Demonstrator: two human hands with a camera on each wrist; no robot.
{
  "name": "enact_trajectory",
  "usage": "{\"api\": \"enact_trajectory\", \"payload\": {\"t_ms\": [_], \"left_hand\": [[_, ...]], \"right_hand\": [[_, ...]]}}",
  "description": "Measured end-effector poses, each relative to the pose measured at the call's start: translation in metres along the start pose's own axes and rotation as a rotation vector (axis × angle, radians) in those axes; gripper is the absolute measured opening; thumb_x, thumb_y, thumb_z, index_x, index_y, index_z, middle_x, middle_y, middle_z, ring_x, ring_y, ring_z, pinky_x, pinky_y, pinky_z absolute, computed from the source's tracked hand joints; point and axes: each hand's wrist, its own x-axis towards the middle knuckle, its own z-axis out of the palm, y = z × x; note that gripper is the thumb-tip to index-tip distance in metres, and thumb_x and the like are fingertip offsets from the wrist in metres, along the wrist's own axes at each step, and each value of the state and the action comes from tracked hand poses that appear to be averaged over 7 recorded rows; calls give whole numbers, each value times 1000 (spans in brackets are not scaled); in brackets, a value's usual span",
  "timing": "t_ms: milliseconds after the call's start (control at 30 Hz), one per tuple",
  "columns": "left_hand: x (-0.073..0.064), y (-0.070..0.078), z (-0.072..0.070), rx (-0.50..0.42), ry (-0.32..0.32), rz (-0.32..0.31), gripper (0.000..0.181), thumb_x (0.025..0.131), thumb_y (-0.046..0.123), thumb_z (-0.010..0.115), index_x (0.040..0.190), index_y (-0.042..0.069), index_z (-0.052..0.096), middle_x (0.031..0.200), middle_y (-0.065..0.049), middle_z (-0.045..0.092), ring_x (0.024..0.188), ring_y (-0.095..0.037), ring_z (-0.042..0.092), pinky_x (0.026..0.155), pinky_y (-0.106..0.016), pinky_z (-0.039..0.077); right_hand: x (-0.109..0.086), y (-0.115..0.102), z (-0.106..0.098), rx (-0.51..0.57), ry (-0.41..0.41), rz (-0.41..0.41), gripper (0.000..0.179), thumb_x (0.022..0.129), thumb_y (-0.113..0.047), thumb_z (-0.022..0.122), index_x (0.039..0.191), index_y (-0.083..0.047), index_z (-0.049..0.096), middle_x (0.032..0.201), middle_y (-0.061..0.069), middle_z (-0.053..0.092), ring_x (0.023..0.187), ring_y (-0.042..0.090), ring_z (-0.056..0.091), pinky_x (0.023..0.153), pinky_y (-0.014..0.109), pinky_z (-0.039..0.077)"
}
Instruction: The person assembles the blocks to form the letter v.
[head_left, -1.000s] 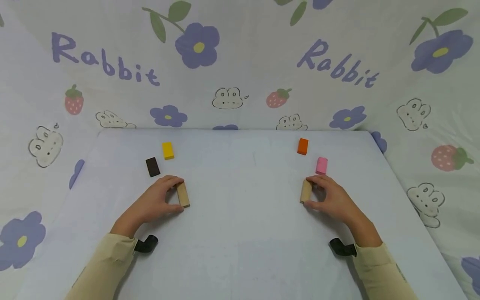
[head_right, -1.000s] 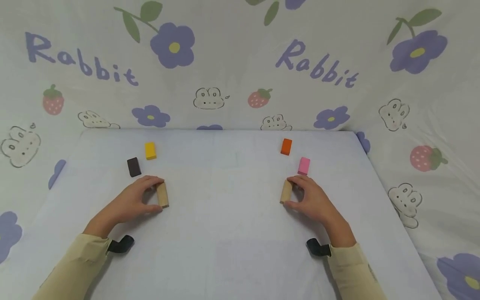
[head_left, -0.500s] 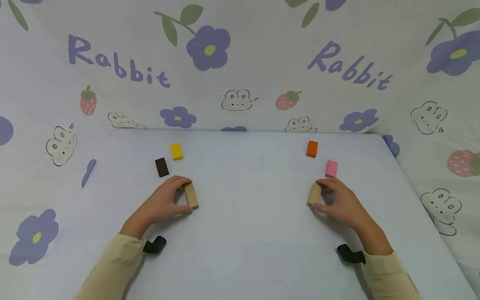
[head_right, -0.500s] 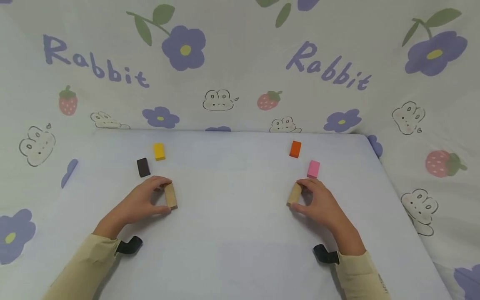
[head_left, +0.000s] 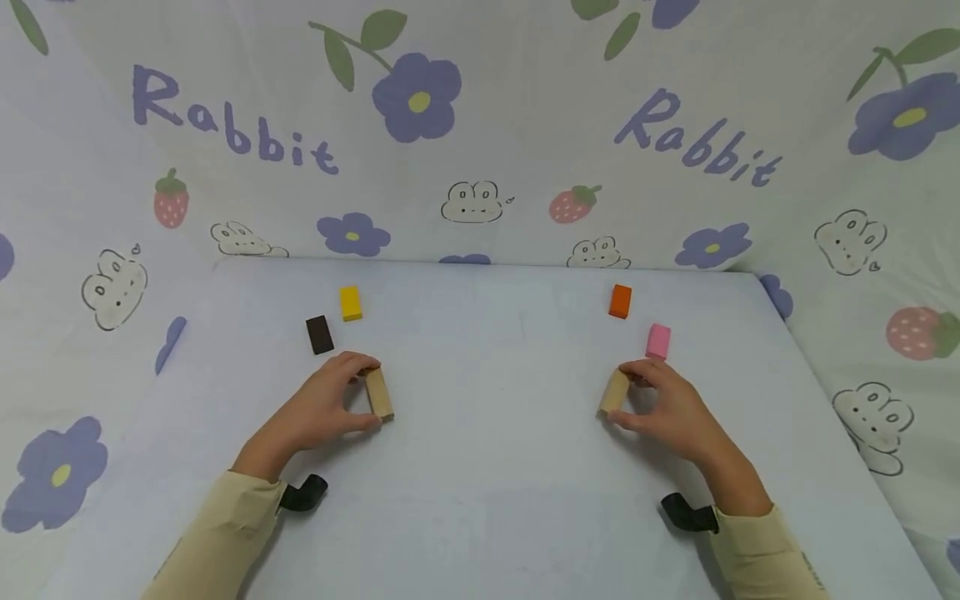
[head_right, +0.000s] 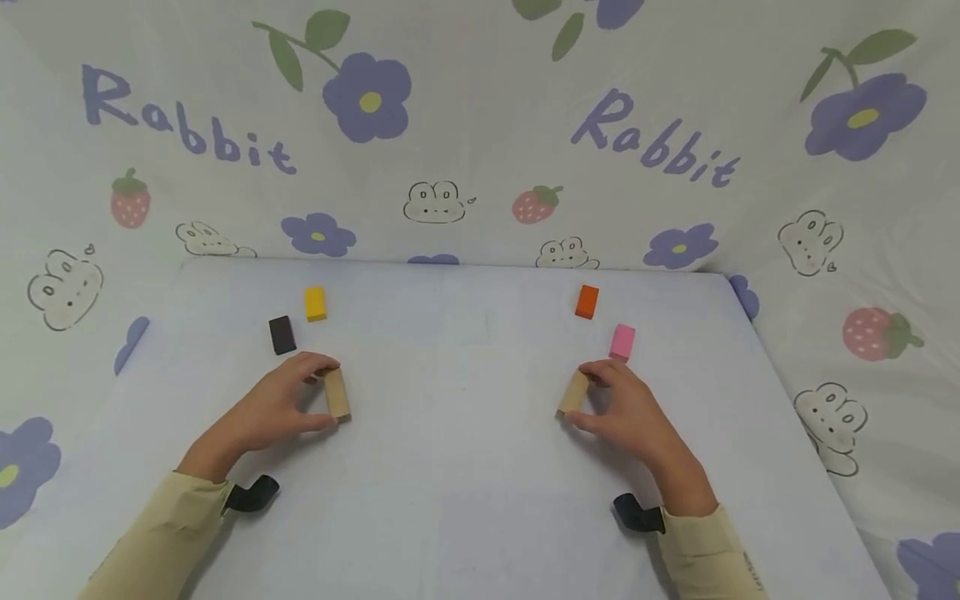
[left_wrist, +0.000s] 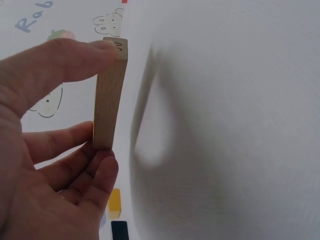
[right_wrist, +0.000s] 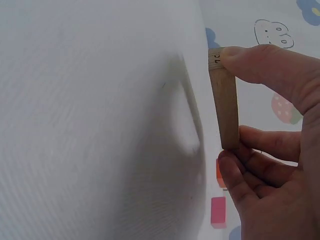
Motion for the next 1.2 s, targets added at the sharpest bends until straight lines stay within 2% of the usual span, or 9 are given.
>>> {"api": "enact_trajectory", "payload": {"t_ms": [267,533,833,967,1067,1200], "left_hand": [[1,6,-1,-4,4,15,73,85,16,95,146,0,57,144,-15,57,124,-34,59,107,-54,50],[1,7,1,-9,-11,-8,73,87,19,94,147,1,57,144,-14,57,126,-34,58,108,-54,49],[1,10,2,-13,-5,4,72,87,18,94,146,0,58,145,-15,57,125,-34,58,108,-54,50],[0,11,4,-15,-8,1,72,86,18,94,147,1,58,145,-14,57,124,-32,57,107,-53,50],[0,11,5,-16,-10,12,72,86,18,94,146,1,58,144,-13,57,124,-32,57,108,-53,49],[2,12,7,-20,-9,40,71,87,18,93,146,1,58,144,-13,58,124,-33,57,108,-54,49]], "right_hand": [[-2,-6,3,-8,0,-26,70,85,-19,95,143,-1,61,139,17,61,126,41,61,103,61,54],[0,-12,5,-3,12,-48,66,82,-16,97,137,-1,64,134,15,61,122,38,62,102,60,54],[-1,-24,5,-4,30,-68,68,81,-16,97,138,-1,64,135,15,58,123,39,61,101,60,54],[-1,-26,7,1,18,-53,68,83,-19,97,140,-2,64,137,13,58,125,37,60,102,59,54],[-3,-28,9,-1,0,-38,69,84,-21,96,141,-3,64,138,13,58,126,36,60,103,58,55],[-1,-29,7,-20,8,-61,69,83,-20,97,141,-2,63,138,13,59,125,36,61,103,58,55]]}}
